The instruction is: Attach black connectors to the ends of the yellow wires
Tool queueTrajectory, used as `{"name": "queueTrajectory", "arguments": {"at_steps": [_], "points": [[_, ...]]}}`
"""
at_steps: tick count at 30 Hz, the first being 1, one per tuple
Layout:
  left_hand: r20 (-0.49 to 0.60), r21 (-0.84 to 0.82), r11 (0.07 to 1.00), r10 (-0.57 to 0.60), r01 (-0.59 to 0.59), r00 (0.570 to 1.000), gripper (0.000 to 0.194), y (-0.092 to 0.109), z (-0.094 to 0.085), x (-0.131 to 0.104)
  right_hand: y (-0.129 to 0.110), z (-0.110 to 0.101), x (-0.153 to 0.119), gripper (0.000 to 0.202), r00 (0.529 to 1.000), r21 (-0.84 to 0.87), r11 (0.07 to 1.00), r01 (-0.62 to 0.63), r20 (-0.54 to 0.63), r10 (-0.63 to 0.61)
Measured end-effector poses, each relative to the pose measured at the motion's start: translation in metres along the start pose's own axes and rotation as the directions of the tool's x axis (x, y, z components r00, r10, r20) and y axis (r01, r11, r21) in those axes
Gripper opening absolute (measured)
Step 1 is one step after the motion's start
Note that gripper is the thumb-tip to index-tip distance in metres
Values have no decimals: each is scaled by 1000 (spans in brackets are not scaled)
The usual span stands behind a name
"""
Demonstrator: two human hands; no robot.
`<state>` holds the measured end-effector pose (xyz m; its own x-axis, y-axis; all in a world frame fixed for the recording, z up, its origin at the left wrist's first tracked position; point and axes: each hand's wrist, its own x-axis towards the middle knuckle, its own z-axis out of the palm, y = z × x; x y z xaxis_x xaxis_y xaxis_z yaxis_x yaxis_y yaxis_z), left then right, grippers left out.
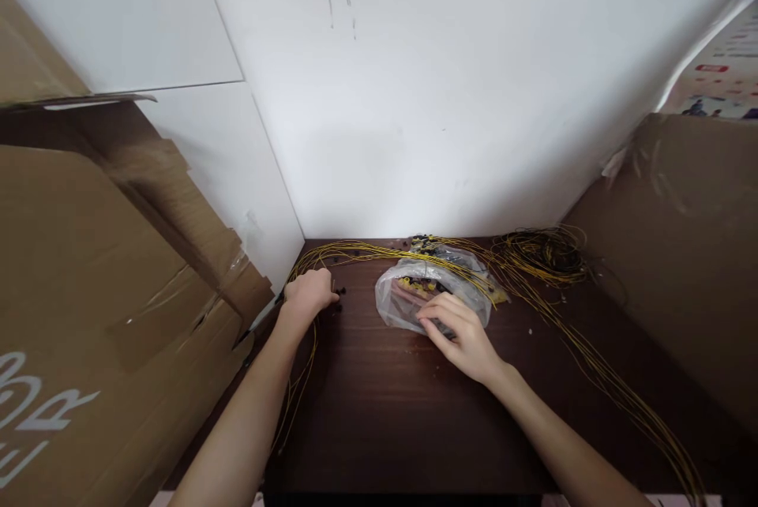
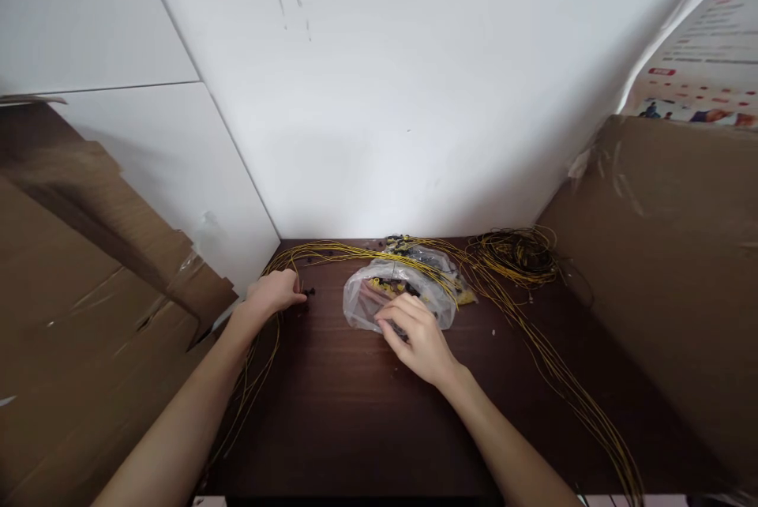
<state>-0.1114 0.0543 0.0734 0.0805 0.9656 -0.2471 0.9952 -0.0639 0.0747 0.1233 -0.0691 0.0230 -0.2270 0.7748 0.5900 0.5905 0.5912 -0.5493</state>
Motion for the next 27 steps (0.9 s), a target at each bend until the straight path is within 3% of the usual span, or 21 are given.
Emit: {"name": "queueTrajectory", "arguments": {"at_steps": [3,6,9,11,13,17,20,23,27], "points": [[-26,-30,999,40,-40,999,11,-3,7,3,-1,2,-3,16,1000,25,1000,15,-8,-15],[-37,-87,991,96,-99,995,11,-10,2,6,-5,5,-3,15,998,74,997,-2,-57,6],[-96,-192,955,209,-224,973,17,-16,-10,5,-14,15,7,13,984,177,972,-152,-62,166],[-166,-224,928,264,-297,950,19,-15,-18,0,-22,26,19,17,946,292,902,-319,36,323],[-195,-252,901,311,-354,930,20,-12,-22,-5,-29,41,33,22,904,422,803,-422,136,404],[-171,-340,811,444,-476,880,21,2,-23,-15,-33,72,59,32,850,582,624,-521,293,438],[-150,-431,736,512,-522,846,21,11,-23,-18,-28,89,73,20,850,602,602,-524,335,406],[-208,-505,679,503,-533,839,19,13,-19,-26,-22,93,81,25,842,623,569,-537,362,399],[-393,-565,633,357,-529,847,47,4,8,-44,-21,83,87,25,858,657,557,-508,331,392]]}}
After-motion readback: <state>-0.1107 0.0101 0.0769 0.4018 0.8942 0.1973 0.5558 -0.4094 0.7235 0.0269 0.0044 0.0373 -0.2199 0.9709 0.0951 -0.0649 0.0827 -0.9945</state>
